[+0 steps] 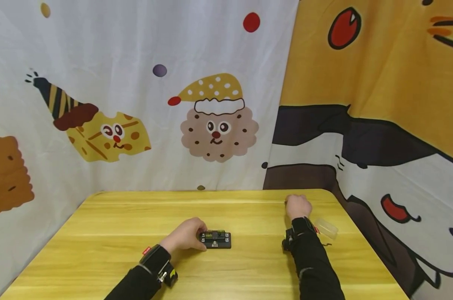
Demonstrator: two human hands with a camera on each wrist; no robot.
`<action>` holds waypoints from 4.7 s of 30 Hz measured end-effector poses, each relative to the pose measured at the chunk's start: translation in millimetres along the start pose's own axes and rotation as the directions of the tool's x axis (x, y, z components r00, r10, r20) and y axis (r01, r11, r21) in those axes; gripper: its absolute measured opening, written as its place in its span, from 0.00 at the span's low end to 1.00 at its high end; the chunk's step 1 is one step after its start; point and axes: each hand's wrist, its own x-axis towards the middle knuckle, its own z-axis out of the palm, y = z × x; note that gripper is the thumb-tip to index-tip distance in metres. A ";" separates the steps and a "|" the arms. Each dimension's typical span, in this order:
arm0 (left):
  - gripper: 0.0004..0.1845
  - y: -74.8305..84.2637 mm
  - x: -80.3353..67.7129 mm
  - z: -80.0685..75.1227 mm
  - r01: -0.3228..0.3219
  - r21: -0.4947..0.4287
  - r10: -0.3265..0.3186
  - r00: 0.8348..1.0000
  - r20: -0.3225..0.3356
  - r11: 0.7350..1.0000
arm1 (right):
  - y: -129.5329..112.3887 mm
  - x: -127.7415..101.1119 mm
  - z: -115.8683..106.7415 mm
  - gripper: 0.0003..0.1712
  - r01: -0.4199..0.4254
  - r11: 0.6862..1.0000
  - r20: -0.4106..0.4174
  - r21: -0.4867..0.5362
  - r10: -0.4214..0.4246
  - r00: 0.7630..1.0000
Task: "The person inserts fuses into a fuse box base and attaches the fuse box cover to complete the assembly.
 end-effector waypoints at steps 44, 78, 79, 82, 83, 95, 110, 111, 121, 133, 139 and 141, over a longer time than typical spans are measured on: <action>0.25 2.0 0.9 -0.3 0.017 0.021 -0.017 1.000 0.001 1.000 | -14.2 -3.2 -2.2 0.07 0.058 0.998 -0.009 -0.036 -0.058 0.998; 0.23 -2.0 -0.8 2.8 0.006 -0.015 -0.006 1.000 -0.009 1.000 | -99.2 -35.0 -5.2 0.10 0.354 0.935 -0.104 -0.016 -0.354 0.930; 0.23 -1.7 -0.9 2.7 0.007 -0.017 -0.007 1.000 -0.009 1.000 | -101.2 -36.0 -4.8 0.11 0.357 0.934 -0.107 -0.014 -0.356 0.928; 0.24 -1.4 -0.6 2.4 0.004 -0.018 -0.004 1.000 -0.008 1.000 | -106.2 -39.3 -3.5 0.11 0.360 0.933 -0.116 -0.001 -0.358 0.926; 0.24 -1.5 -0.4 2.3 0.003 -0.015 -0.004 1.000 -0.007 1.000 | -107.3 -40.3 -2.9 0.11 0.365 0.931 -0.121 0.001 -0.362 0.924; 0.24 1.6 -2.4 0.1 0.006 -0.026 -0.006 1.000 -0.008 1.000 | -127.0 -54.9 -2.2 0.02 0.459 0.887 -0.133 0.061 -0.448 0.884; 0.24 0.1 -0.5 0.1 0.006 -0.018 -0.007 1.000 -0.006 1.000 | -155.2 -77.4 -5.5 0.03 0.655 0.749 -0.151 0.098 -0.640 0.754; 0.24 -0.1 -0.2 0.2 0.008 -0.018 -0.008 1.000 -0.006 1.000 | -157.0 -77.9 -5.7 0.03 0.673 0.734 -0.149 0.095 -0.658 0.738; 0.23 -1.0 0.8 1.3 -0.002 0.004 0.002 1.000 -0.005 1.000 | -172.7 -88.5 -10.2 0.03 0.735 0.675 -0.118 0.066 -0.726 0.678; 0.23 -3.1 1.8 2.3 -0.013 0.016 0.013 1.000 -0.011 1.000 | -176.5 -99.2 -8.5 0.03 0.722 0.690 -0.068 0.055 -0.719 0.692; 0.23 -4.1 2.1 3.3 -0.021 0.012 0.021 1.000 -0.017 1.000 | -175.5 -99.5 -4.8 0.02 0.735 0.677 -0.066 0.042 -0.732 0.678; 0.22 -4.2 2.2 3.6 -0.020 0.010 0.020 1.000 -0.016 1.000 | -175.9 -100.0 -4.2 0.02 0.735 0.677 -0.065 0.045 -0.732 0.678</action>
